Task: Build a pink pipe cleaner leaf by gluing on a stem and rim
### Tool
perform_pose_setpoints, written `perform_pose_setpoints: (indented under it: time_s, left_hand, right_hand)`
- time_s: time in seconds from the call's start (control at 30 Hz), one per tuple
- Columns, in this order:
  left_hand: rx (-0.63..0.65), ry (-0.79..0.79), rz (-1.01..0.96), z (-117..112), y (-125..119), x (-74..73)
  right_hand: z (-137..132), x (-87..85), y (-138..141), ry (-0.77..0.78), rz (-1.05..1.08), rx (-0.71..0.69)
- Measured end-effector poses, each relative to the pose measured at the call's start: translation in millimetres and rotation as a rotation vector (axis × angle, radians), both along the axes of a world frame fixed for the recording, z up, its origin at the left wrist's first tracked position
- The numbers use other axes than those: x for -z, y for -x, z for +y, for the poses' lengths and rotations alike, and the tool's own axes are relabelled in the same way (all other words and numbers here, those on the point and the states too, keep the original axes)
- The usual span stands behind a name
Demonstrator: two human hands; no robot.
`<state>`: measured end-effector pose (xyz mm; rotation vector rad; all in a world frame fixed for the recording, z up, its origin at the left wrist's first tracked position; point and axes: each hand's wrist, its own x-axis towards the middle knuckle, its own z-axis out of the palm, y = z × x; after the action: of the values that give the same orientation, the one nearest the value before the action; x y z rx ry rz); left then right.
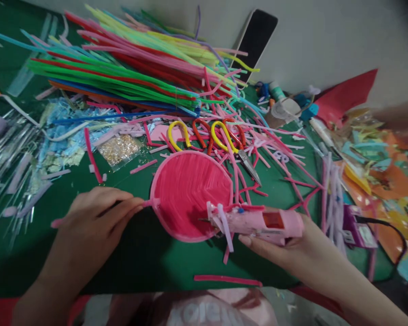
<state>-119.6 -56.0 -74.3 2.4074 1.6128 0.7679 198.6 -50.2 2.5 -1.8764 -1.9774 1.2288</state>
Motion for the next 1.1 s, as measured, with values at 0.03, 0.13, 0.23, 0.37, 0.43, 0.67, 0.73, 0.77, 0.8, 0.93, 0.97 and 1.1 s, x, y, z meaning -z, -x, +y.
perform_pose_setpoints:
  time_s: [0.03, 0.13, 0.23, 0.37, 0.43, 0.67, 0.73, 0.77, 0.8, 0.93, 0.97, 1.1]
  left_hand:
    - [0.025, 0.008, -0.002, 4.4, 4.6, -1.3]
    - [0.146, 0.046, 0.011, 26.8, 13.1, -5.4]
    - [0.303, 0.091, 0.032, 60.4, 10.4, -5.2]
    - [0.386, 0.079, -0.045, 100.2, -1.0, 3.0]
    - [0.389, 0.049, -0.096, 109.2, -4.8, 7.3]
    - [0.328, 0.02, -0.129, 106.1, -5.2, 12.7]
    - [0.332, 0.024, -0.134, 106.4, -5.2, 13.7]
    - [0.334, 0.02, -0.137, 106.9, -5.3, 14.3]
    - [0.336, 0.012, -0.139, 107.4, -5.4, 14.7]
    - [0.337, 0.015, -0.135, 108.5, -5.7, 15.4]
    - [0.332, 0.024, -0.134, 108.5, -5.7, 15.2]
    - [0.314, 0.054, -0.135, 108.2, -5.8, 14.2]
  right_hand:
    - [0.8, -0.6, -1.6, 0.05, 0.043, -0.012]
    - [3.2, -1.6, -2.5, 0.133, 0.153, -0.023]
    - [5.8, -1.9, 3.7, 0.095, 0.147, -0.042]
    - [13.3, -4.6, 19.5, -0.05, 0.061, -0.103]
    - [19.0, -5.8, 27.8, -0.096, 0.061, -0.154]
    - [29.0, 4.8, 45.6, -0.094, 0.044, -0.221]
    - [28.9, 7.2, 48.9, -0.107, 0.033, -0.217]
    - [29.0, 7.6, 50.5, -0.107, 0.027, -0.215]
    - [29.3, 7.6, 52.0, -0.103, 0.018, -0.213]
    - [31.7, 6.7, 56.6, -0.081, -0.02, -0.219]
    - [32.1, 6.7, 57.2, -0.079, -0.022, -0.222]
    - [31.5, 9.2, 56.9, -0.075, -0.019, -0.223]
